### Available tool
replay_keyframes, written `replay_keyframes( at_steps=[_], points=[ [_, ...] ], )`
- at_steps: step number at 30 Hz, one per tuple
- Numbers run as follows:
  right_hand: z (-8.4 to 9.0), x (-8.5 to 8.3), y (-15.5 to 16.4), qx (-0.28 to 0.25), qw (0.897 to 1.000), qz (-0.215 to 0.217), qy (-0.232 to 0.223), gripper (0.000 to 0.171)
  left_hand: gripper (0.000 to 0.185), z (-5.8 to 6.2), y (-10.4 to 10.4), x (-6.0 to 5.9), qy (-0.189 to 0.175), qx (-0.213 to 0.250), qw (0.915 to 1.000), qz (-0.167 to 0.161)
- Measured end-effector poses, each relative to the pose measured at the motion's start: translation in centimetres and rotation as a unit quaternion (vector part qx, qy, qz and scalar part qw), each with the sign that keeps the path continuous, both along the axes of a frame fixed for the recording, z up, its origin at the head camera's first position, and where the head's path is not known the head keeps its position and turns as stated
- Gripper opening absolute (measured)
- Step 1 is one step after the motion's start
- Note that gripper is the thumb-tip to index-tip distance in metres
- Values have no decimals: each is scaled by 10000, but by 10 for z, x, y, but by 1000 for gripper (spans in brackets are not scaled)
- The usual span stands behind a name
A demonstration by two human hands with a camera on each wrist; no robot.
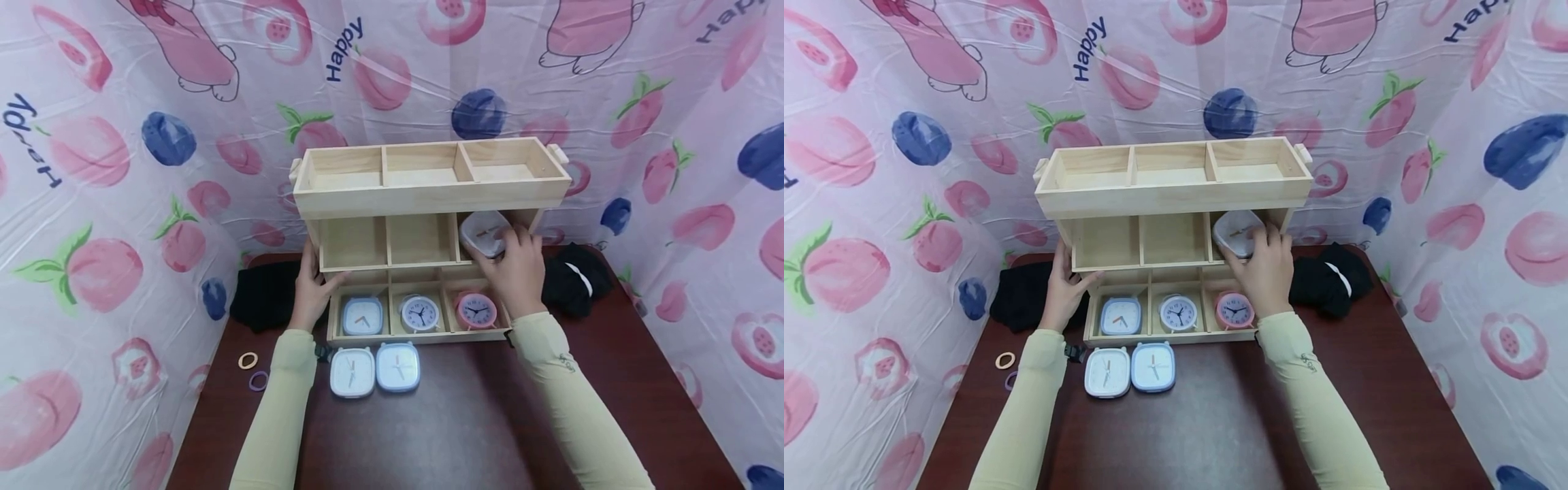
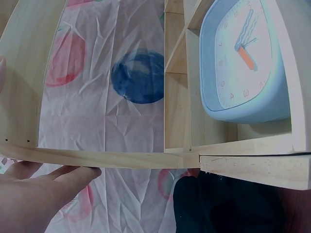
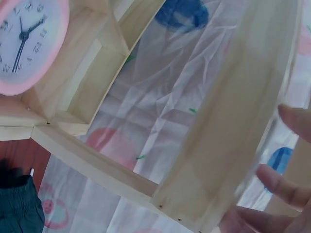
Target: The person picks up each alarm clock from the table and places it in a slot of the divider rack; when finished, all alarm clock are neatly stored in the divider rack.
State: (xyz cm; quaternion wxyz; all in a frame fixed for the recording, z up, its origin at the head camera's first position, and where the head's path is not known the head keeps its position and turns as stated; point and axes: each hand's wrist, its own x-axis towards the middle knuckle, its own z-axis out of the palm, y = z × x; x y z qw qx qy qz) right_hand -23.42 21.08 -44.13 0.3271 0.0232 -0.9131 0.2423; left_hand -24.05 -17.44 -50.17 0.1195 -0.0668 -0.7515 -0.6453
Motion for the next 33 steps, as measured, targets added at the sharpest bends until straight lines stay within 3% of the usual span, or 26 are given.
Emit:
replay_keyframes(
  at_steps=[7,10,13,16,19,24,29,33],
  points=[
    [-7,32,-8,-258,9988,138,385,42,109,-2,1,0,-65,32,10000,5],
    [-15,49,-19,-324,9960,394,729,34,109,-2,2,0,-78,36,10000,-23],
    [-30,68,-36,-245,9928,854,799,30,109,-2,2,1,-71,31,10000,-46],
    [-53,87,-57,-92,9899,1363,382,34,110,-2,1,0,-84,33,10000,-32],
    [-78,102,-75,145,9845,1701,-408,49,110,-2,1,0,-98,42,9999,-28],
    [-109,116,-96,309,9646,2062,-1617,80,110,-3,1,0,-61,122,9999,-70],
    [-130,121,-107,467,9461,2301,-2233,104,109,-3,1,0,-47,135,9999,-63],
    [-139,123,-112,324,9362,2413,-2536,107,109,-2,0,0,-45,54,10000,-60]
  ],
)
